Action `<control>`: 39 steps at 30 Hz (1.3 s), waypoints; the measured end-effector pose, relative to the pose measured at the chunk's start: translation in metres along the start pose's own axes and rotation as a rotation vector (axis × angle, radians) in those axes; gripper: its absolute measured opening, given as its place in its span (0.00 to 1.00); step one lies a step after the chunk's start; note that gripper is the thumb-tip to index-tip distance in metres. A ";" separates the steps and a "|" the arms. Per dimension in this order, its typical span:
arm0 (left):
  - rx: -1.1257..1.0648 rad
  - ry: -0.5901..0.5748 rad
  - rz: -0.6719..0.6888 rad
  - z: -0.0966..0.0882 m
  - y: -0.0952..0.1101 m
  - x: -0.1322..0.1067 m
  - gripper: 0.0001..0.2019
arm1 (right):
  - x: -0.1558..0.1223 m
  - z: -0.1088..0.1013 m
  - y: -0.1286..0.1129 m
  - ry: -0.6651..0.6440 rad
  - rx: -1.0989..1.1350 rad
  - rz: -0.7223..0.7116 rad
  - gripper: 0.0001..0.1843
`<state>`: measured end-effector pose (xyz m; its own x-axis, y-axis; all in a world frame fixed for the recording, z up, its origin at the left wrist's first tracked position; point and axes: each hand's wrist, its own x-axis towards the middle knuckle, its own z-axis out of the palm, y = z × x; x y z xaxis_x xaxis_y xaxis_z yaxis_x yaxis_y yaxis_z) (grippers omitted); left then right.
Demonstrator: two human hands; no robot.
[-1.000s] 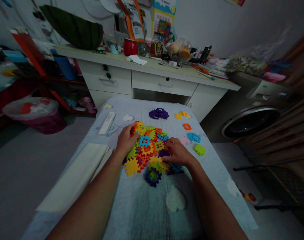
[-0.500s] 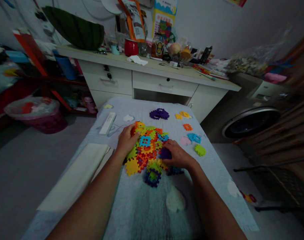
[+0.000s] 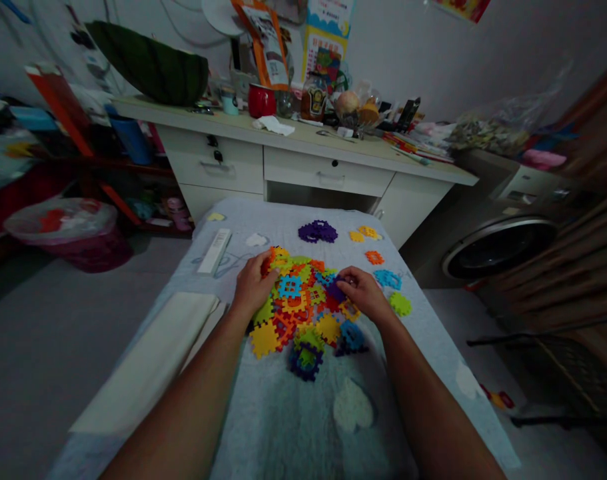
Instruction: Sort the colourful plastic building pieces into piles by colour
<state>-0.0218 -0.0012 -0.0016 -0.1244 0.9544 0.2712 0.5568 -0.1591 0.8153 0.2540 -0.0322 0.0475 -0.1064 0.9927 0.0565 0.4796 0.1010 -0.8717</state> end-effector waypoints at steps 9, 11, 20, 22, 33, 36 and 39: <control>0.006 -0.004 0.001 0.002 -0.004 0.002 0.25 | 0.084 -0.004 0.014 0.292 0.017 0.140 0.21; -0.002 -0.007 0.004 0.002 -0.005 0.002 0.25 | 0.100 -0.002 0.015 0.304 -0.063 0.170 0.20; -0.012 -0.014 0.009 0.001 -0.006 0.001 0.24 | 0.145 0.003 0.019 0.300 -0.612 0.292 0.18; -0.020 -0.015 0.011 0.001 -0.006 0.001 0.24 | 0.150 0.005 0.020 0.318 -0.625 0.293 0.20; -0.052 -0.002 0.011 0.004 -0.009 0.002 0.24 | 0.159 0.020 0.033 0.403 -0.373 0.065 0.26; -0.047 -0.012 0.007 0.002 -0.007 0.001 0.24 | 0.158 0.021 0.032 0.391 -0.373 0.062 0.18; -0.048 -0.014 0.009 0.001 -0.005 0.001 0.24 | 0.156 0.021 0.028 0.365 -0.360 0.041 0.17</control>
<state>-0.0239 0.0010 -0.0057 -0.1076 0.9564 0.2715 0.5178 -0.1792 0.8365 0.2328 0.1239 0.0213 0.1993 0.9480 0.2479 0.7530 0.0137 -0.6578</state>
